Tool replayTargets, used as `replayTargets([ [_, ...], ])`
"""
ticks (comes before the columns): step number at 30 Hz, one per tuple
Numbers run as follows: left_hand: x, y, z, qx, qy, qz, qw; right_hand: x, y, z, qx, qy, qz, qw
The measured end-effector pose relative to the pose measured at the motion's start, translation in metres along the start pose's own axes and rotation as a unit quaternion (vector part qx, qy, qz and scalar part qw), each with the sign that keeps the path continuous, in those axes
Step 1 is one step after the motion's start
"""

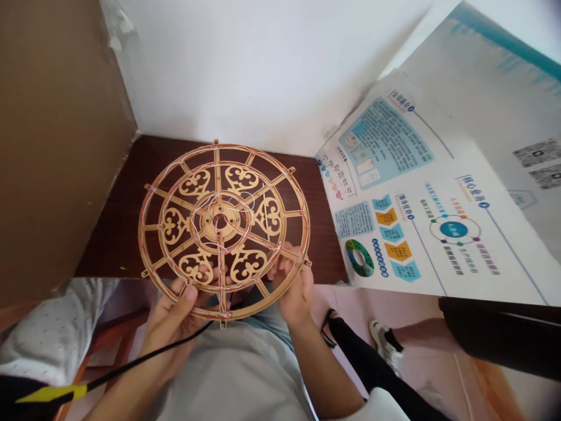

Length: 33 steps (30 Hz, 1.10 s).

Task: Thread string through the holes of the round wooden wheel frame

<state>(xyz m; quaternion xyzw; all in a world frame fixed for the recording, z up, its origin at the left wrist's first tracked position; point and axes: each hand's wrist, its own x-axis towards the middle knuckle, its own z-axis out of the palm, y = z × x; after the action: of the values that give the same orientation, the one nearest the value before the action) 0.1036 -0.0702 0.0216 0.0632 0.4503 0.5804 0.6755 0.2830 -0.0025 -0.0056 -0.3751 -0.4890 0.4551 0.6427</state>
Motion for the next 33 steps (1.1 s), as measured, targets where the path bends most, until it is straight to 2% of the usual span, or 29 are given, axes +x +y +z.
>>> replayTargets([
  [5, 0.0, 0.001, -0.002, 0.002, 0.008, 0.003, 1.0, 0.004, -0.003, -0.008, 0.043, 0.031, 0.017, 0.998],
  [8, 0.001, 0.001, -0.005, 0.0, 0.008, 0.009, 1.0, 0.01, -0.01, -0.026, 0.042, 0.05, 0.016, 0.998],
  [14, 0.007, 0.002, -0.013, -0.002, 0.008, 0.04, 0.999, 0.014, -0.035, -0.064, 0.022, 0.049, 0.004, 0.999],
  [19, 0.011, 0.008, -0.016, -0.02, 0.023, 0.078, 0.997, 0.007, -0.074, -0.078, 0.032, -0.007, 0.009, 0.999],
  [22, 0.011, 0.012, -0.017, -0.03, 0.034, 0.09, 0.995, 0.006, -0.084, -0.084, 0.029, -0.103, 0.037, 0.994],
  [24, 0.011, 0.013, -0.016, -0.031, 0.035, 0.081, 0.996, 0.007, -0.078, -0.085, 0.0, -0.149, 0.041, 0.988],
  [27, 0.009, 0.015, -0.013, -0.029, 0.034, 0.069, 0.997, 0.008, -0.059, -0.074, -0.114, -0.118, 0.069, 0.984],
  [28, 0.008, 0.015, -0.012, -0.027, 0.035, 0.068, 0.997, 0.007, -0.052, -0.067, -0.121, -0.118, 0.077, 0.983],
  [31, 0.006, 0.014, -0.011, -0.019, 0.03, 0.063, 0.997, 0.004, -0.04, -0.044, -0.021, -0.151, 0.093, 0.984],
  [33, 0.007, 0.012, -0.014, -0.011, 0.022, 0.059, 0.998, 0.005, -0.038, -0.031, -0.001, -0.159, 0.091, 0.983],
])
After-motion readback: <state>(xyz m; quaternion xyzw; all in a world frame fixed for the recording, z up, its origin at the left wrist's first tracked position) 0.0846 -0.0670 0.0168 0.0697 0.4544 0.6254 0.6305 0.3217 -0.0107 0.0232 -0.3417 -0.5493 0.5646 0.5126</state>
